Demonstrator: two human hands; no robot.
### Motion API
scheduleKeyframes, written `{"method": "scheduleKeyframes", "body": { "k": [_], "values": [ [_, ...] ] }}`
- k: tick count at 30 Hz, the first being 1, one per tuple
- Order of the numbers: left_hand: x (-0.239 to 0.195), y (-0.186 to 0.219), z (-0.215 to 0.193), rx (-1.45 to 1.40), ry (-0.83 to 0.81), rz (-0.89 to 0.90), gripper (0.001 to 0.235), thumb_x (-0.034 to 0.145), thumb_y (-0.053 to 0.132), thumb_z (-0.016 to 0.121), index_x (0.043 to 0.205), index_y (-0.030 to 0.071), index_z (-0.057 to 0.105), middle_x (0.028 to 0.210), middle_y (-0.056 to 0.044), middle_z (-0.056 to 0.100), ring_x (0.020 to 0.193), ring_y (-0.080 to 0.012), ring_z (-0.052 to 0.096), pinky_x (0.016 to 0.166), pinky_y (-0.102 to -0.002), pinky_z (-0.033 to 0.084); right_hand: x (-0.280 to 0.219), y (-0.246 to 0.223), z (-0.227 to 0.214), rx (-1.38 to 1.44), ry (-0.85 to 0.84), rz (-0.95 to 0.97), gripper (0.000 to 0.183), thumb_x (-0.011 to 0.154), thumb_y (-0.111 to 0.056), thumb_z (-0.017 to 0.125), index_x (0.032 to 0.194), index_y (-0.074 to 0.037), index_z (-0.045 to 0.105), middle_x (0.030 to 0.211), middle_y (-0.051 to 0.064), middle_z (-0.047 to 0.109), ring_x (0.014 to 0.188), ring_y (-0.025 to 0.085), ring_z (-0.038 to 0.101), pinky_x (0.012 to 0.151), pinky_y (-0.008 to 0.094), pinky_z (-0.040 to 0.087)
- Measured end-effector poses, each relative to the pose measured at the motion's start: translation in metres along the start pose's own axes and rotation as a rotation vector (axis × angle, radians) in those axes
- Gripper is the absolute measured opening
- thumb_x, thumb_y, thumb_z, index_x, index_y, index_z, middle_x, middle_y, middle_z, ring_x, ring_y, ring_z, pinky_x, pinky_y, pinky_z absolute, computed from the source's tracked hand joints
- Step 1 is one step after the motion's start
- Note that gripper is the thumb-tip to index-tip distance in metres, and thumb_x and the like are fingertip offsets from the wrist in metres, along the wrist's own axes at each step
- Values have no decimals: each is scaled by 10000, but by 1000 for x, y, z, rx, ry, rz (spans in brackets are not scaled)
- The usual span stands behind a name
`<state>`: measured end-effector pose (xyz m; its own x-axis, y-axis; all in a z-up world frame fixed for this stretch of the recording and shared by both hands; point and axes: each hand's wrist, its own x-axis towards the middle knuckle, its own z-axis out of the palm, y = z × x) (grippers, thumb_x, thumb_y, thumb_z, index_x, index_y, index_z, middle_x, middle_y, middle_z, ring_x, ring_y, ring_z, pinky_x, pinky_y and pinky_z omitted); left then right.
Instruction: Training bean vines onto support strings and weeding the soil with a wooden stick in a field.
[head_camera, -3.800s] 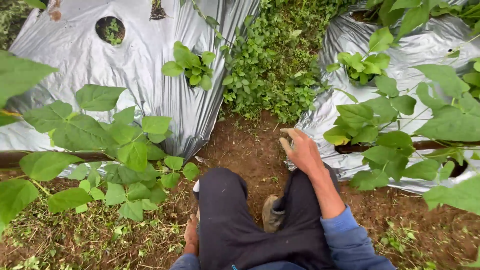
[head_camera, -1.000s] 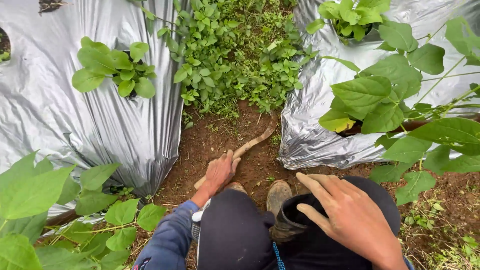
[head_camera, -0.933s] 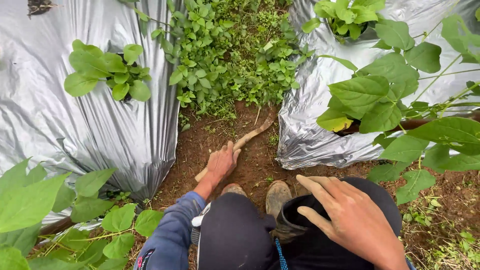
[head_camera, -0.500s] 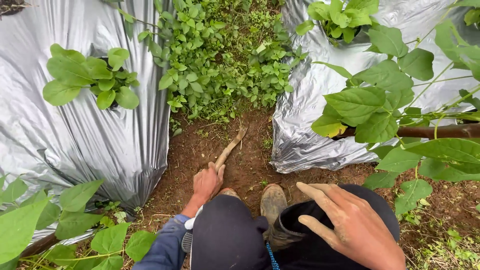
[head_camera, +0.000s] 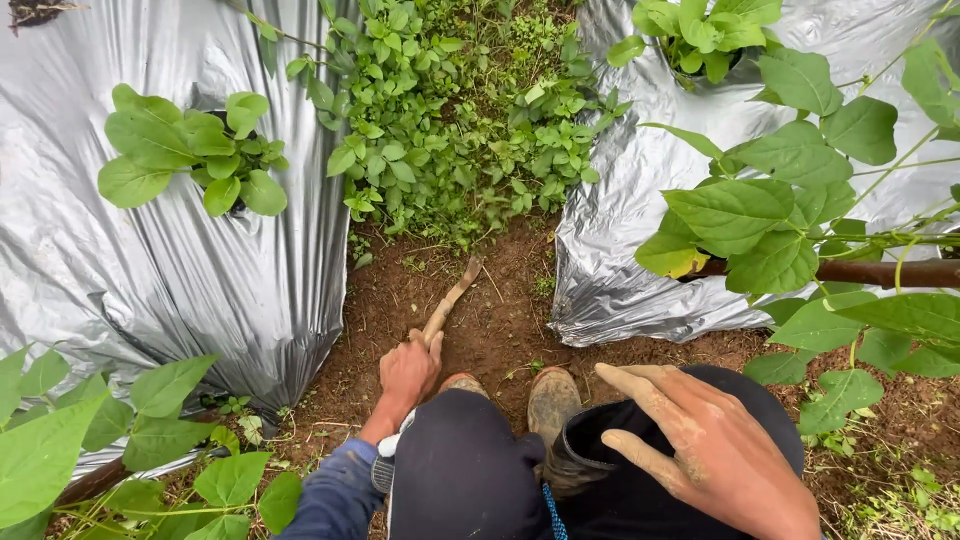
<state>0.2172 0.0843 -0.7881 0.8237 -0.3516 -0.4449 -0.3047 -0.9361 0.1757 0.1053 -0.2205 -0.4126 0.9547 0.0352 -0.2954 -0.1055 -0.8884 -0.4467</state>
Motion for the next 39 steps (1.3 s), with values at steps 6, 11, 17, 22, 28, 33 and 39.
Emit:
{"method": "scheduleKeyframes", "body": {
  "k": [6, 11, 17, 22, 28, 33, 39],
  "values": [
    [52, 10, 23, 98, 150, 174, 568, 1109, 543, 294, 1143, 74, 612, 492, 112, 374, 329, -54, 315, 243, -275, 228, -8, 2, 3, -37, 25, -1, 643, 890, -482, 694, 1455, -222, 528, 1318, -1, 678, 1095, 251, 687, 970, 423, 506],
    [91, 23, -16, 26, 62, 66, 566, 1100, 584, 259, 919, 143, 564, 553, 39, 454, 350, -88, 362, 253, -281, 332, -4, -2, 4, 18, 39, -99, 615, 913, -466, 682, 1435, -176, 539, 1316, 19, 681, 1135, 242, 670, 997, 417, 489],
    [-6, 1, -8, -77, -90, -87, 558, 1071, 578, 312, 1095, 91, 584, 670, -65, 594, 562, -249, 556, 485, -409, 437, -8, 3, 2, -4, 25, -24, 625, 895, -489, 683, 1442, -223, 538, 1299, -9, 684, 1080, 239, 686, 900, 407, 532],
    [17, 18, 14, -62, 69, 0, 513, 1071, 580, 346, 962, 135, 576, 517, 18, 564, 394, -170, 548, 351, -370, 462, -10, 1, 3, -56, 46, -28, 637, 895, -491, 684, 1450, -221, 529, 1280, -11, 682, 1071, 267, 684, 923, 419, 523],
    [82, 32, -49, -149, -30, 19, 603, 1098, 535, 283, 1104, 38, 625, 630, 6, 549, 438, -158, 494, 380, -347, 462, -9, -3, 4, 1, 37, -95, 610, 905, -478, 683, 1431, -199, 547, 1316, 6, 680, 1095, 252, 683, 963, 410, 503],
    [-15, -2, -20, -204, -137, -165, 497, 1084, 536, 345, 987, 90, 542, 646, -89, 667, 536, -307, 654, 513, -512, 554, -16, 1, 1, 22, 67, -85, 625, 872, -446, 730, 1422, -193, 571, 1280, 7, 704, 1098, 220, 693, 943, 394, 514],
    [-55, 11, -28, -138, -306, -193, 529, 1052, 611, 272, 1038, 127, 484, 819, -170, 720, 774, -413, 688, 732, -527, 496, -19, 9, 4, -39, 30, -20, 644, 881, -484, 701, 1451, -235, 532, 1280, -4, 697, 1083, 256, 692, 942, 412, 516]
  ]
}}
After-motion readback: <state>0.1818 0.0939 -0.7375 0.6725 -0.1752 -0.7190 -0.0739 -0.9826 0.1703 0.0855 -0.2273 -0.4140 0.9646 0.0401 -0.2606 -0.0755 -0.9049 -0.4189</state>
